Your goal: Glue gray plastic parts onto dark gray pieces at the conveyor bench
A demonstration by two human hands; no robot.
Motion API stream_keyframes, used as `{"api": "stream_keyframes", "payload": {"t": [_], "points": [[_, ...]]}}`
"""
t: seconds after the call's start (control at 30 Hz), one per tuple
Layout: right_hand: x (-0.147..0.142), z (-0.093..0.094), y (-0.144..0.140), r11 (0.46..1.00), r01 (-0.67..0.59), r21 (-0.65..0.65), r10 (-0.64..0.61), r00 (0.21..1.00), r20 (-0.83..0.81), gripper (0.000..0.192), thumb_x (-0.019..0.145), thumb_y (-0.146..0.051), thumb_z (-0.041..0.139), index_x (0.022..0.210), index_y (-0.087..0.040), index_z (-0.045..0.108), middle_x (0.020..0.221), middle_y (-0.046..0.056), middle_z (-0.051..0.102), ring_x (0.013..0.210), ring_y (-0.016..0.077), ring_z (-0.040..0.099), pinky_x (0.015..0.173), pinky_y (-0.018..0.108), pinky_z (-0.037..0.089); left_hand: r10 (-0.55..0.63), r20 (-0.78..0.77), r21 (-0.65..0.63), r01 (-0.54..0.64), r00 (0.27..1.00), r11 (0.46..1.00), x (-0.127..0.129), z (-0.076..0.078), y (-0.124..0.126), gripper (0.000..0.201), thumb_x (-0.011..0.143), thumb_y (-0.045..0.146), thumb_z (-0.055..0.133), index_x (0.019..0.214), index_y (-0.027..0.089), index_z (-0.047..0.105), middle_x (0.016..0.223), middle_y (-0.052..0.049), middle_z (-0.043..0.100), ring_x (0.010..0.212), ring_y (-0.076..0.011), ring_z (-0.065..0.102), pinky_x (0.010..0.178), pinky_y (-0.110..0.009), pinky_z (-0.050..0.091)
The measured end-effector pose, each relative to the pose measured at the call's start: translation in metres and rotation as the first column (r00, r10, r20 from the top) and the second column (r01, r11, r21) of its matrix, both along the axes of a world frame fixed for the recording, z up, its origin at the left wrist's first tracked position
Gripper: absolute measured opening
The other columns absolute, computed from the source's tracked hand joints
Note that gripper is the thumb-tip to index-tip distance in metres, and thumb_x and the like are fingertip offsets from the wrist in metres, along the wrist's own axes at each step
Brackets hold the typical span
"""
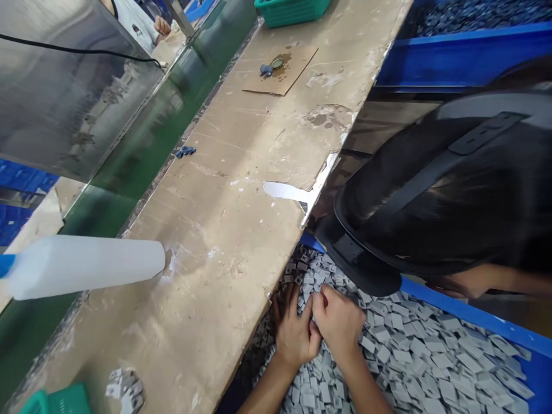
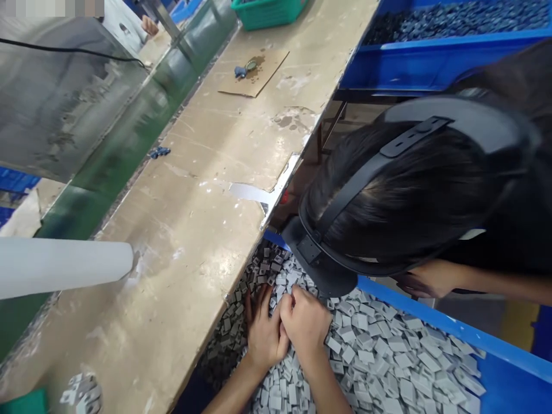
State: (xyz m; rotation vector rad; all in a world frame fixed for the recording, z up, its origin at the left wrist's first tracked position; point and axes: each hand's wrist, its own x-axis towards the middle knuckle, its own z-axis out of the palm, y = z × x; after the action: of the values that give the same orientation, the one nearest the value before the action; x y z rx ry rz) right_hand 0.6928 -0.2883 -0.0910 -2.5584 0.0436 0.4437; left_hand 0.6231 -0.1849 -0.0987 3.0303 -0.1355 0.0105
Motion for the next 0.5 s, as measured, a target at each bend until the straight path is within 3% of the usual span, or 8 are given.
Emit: {"api": "stream_keyframes", "payload": {"t": [0.3,0.5], "points": [[-0.0008,0.0038,0.0013,0.999,0.015,-0.031,-0.014,1.0,0.022,0.027,0.086,-0.025,0.046,0.067,-0.017,0.064,0.065,0.005,0.066,0.05,0.0112,0.048,0.052,0.028,0.013,0.034,-0.103,-0.022,-0.036,0.994,0.999,-0.0017,0.0034,-0.0014,0.063,0.075,0.021,0.044,0.138,0.021,0.039,0.14,-0.016,0.041,0.133,-0.0331,0.032,0.109,-0.06,0.014],[-0.0002,0.0072,0.0027,1.0,0.019,0.008,-0.02,0.998,0.051,0.027,0.087,-0.023,0.046,0.067,-0.018,0.063,0.066,0.004,0.066,0.052,0.0135,0.052,0.052,0.027,0.018,0.068,-0.047,-0.06,-0.071,0.997,0.996,-0.0028,0.0036,-0.0017,0.054,0.079,0.019,0.042,0.133,0.022,0.046,0.136,-0.014,0.048,0.125,-0.0294,0.043,0.104,-0.054,0.027]]}}
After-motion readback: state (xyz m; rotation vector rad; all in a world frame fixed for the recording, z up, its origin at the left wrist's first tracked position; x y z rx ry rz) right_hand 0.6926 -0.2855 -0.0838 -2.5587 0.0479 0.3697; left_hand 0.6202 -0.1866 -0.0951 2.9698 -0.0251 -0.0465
